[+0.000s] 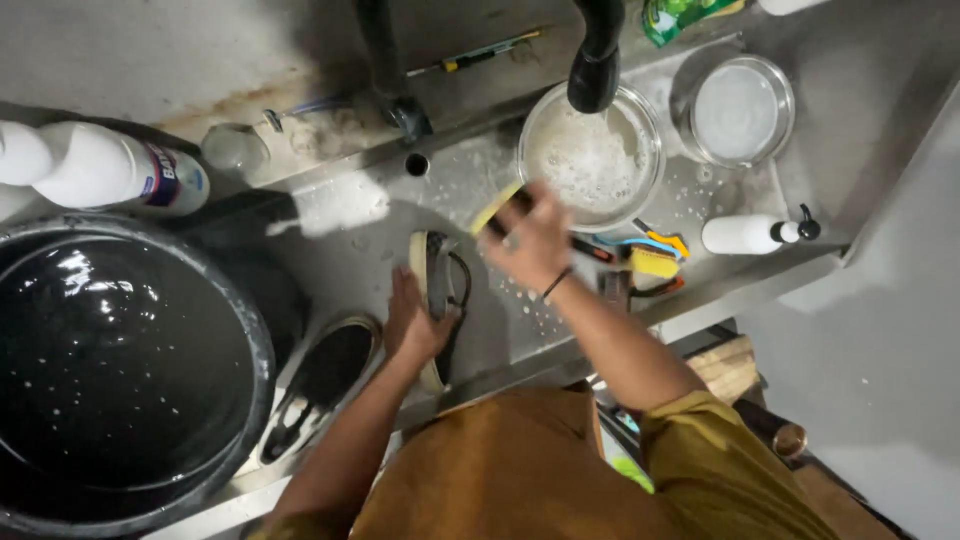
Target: The person scrubs a black and white sneaker with a yellow sponge in a stainless steel sink. They repeatedly dip the sponge into a soapy water bowl and scrub the shoe's upper and sole, then rinse the shoe under running water.
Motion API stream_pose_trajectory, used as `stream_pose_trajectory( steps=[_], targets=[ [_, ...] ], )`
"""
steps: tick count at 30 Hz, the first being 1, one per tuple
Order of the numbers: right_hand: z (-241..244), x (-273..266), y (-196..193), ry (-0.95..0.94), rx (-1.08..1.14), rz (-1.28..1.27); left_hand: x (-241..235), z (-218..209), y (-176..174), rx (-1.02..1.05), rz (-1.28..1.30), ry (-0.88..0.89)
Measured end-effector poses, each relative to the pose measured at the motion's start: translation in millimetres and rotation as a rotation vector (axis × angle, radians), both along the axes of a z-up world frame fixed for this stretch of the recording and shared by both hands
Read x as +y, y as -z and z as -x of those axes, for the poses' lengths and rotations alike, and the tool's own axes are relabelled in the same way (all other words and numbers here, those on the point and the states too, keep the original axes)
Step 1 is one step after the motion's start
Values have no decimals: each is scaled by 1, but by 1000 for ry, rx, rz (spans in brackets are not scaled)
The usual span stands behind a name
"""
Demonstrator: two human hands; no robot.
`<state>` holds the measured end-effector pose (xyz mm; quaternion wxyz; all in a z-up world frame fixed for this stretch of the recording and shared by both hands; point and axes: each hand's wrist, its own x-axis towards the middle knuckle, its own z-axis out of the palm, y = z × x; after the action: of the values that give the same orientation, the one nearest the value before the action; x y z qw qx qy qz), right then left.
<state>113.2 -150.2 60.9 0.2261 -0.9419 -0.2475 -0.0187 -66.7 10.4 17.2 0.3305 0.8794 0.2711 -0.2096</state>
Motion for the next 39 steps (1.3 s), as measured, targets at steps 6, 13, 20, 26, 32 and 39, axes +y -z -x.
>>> stream_pose_trajectory(
  steps=[6,13,20,26,32,39],
  targets=[
    [-165,-115,160,253,467,488,5,-109,74,295,-149,187],
    [-9,-1,-46,-177,307,-713,2,-86,-22,-153,-86,12],
    [20,19,-37,-173,250,-543,25,-51,-51,-733,-249,-178],
    [16,5,-33,-202,241,-511,19,-32,-58,-980,-357,-188],
    [50,-5,4,-132,428,-451,17,-1,-54,-1107,-189,-135],
    [20,1,-18,-188,130,-414,34,-28,-54,-1282,-155,-61]
  ],
)
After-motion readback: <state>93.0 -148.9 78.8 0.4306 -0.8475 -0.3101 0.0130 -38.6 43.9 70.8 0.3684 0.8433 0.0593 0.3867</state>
